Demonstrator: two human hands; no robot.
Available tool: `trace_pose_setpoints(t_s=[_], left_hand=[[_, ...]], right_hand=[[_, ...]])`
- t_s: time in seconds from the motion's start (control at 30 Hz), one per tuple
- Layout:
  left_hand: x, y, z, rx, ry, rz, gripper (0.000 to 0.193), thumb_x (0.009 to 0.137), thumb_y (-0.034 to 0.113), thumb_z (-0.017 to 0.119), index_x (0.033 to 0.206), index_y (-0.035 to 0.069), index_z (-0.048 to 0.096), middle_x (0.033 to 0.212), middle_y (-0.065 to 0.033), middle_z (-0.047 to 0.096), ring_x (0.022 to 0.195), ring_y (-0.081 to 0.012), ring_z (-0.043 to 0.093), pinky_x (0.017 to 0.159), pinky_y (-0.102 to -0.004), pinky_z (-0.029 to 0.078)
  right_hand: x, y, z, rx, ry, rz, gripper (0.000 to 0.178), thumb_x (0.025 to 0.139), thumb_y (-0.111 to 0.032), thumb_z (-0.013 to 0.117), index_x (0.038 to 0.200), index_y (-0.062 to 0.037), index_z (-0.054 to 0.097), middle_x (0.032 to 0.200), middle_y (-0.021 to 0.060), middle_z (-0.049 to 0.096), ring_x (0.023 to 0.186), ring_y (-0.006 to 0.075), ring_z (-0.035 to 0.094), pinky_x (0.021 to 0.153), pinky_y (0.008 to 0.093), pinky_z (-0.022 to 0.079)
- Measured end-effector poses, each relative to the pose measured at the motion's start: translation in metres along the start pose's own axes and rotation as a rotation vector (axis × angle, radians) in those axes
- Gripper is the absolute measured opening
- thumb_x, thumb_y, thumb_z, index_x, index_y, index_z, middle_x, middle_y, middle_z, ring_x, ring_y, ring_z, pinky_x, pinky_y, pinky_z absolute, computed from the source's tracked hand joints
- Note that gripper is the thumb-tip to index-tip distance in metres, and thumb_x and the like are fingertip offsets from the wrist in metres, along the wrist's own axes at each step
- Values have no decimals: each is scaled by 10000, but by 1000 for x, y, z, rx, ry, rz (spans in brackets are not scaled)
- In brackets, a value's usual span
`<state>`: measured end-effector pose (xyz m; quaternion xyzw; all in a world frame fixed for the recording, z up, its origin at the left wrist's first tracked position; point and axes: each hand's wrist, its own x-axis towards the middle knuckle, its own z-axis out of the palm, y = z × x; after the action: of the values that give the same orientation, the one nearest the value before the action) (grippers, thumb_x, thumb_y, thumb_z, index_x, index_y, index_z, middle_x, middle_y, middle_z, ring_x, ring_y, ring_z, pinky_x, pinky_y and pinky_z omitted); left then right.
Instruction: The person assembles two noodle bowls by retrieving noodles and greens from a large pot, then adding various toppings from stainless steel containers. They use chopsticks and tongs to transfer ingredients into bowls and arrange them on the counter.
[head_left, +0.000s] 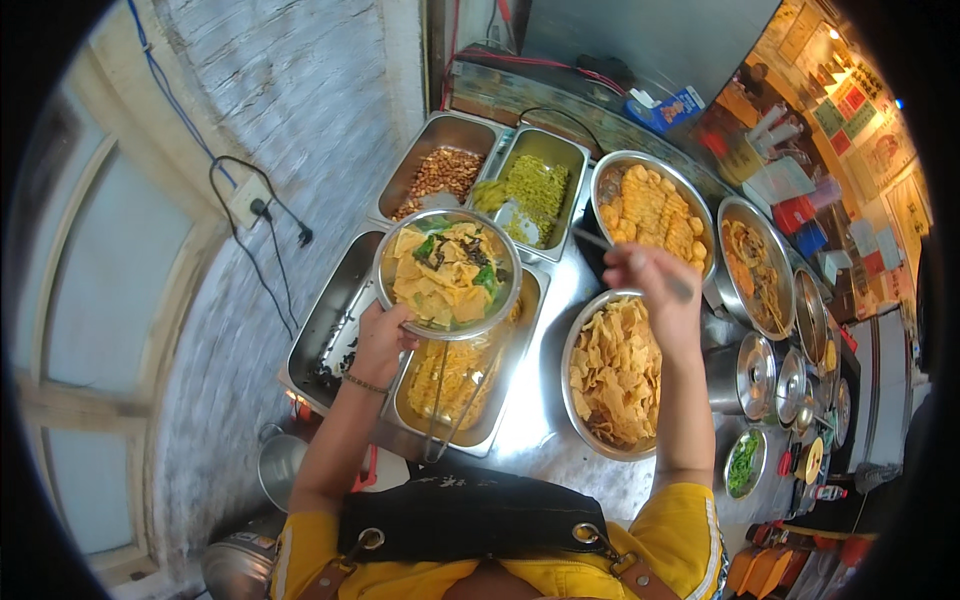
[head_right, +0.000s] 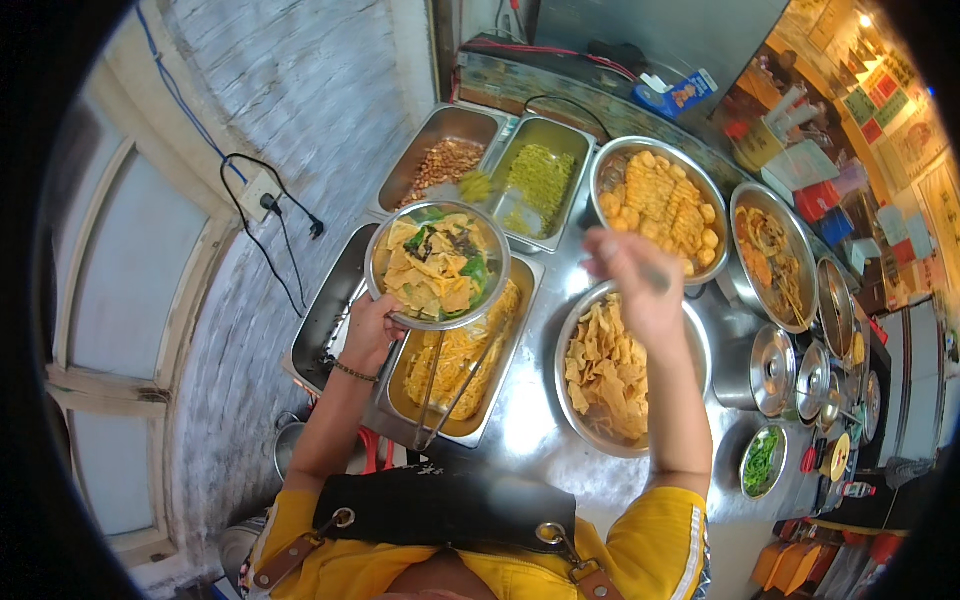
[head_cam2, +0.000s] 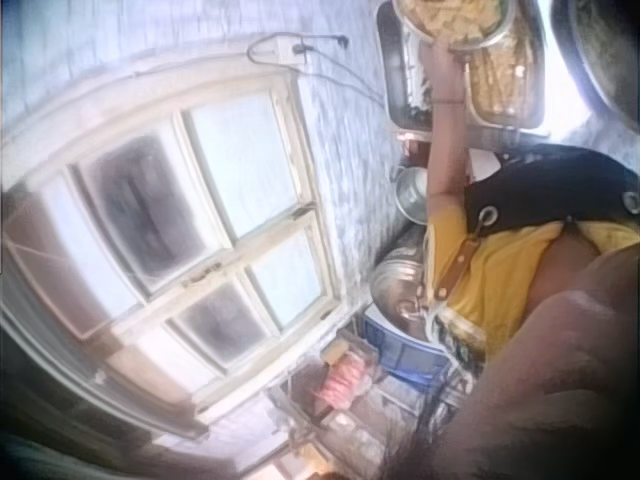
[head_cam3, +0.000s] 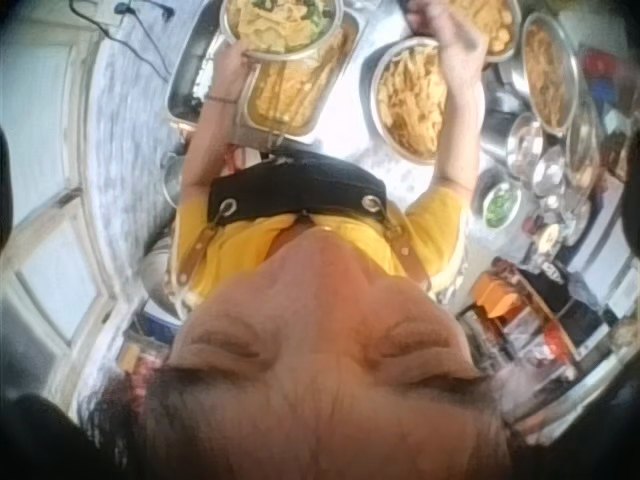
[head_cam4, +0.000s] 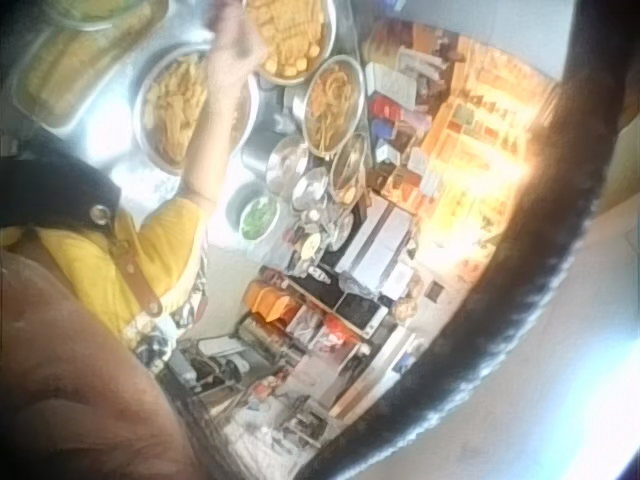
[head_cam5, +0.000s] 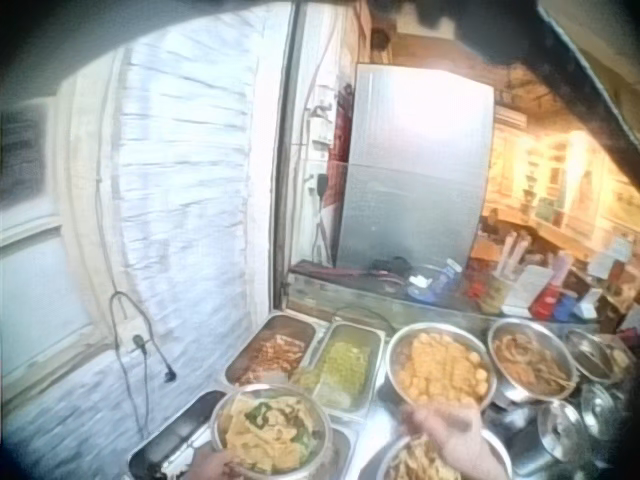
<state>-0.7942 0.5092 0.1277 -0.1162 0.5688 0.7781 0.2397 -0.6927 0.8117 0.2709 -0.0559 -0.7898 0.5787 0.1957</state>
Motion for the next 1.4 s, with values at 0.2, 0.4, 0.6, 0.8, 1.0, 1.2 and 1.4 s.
trace_pose_setpoints(t_s=[0.2,0.4,0.6,0.8,1.0,1.2,1.4], left_hand=[[-16,4,-19,-41,36,67,240,770,65,538,1007,39,561,800,-38,615,540,-110,560,411,-227,430],[-46,7,-77,-38,229,80,219,773,61,557,990,31,566,742,-42,617,507,-103,556,386,-231,447],[-64,11,-113,-77,324,120,204,781,51,553,983,24,571,748,-66,646,482,-120,587,354,-215,463],[-58,8,-111,-88,342,100,232,775,45,553,1006,24,570,756,-73,650,517,-138,617,363,-215,452],[-41,18,-93,-75,237,91,267,779,60,545,1042,16,554,796,-77,654,556,-157,633,389,-216,435],[-14,19,-75,-68,196,60,261,789,76,535,1042,17,549,829,-72,650,552,-152,620,394,-222,425],[3,12,-52,-81,136,74,266,782,79,532,1043,27,549,819,-62,640,543,-135,608,404,-211,438]], right_hand=[[3,-1,59,-210,-149,-422,168,841,-46,609,966,51,665,863,192,665,744,274,656,648,341,518],[68,90,144,-409,-146,-393,165,831,-60,590,949,31,662,863,224,648,760,366,634,687,403,510],[71,107,181,-384,-247,-367,193,846,-126,569,898,35,659,780,208,653,719,340,648,708,427,511],[98,112,167,279,-33,450,238,903,-151,523,895,61,630,750,137,660,669,205,661,620,313,553],[101,90,133,424,45,452,224,905,-110,487,946,75,607,793,158,657,660,210,655,618,308,563],[73,16,94,341,-1,269,260,895,-148,546,974,84,632,854,171,669,684,200,660,656,294,552],[-8,-4,85,-281,-274,-574,221,874,-77,557,1036,32,659,948,164,681,820,274,675,734,337,544]])
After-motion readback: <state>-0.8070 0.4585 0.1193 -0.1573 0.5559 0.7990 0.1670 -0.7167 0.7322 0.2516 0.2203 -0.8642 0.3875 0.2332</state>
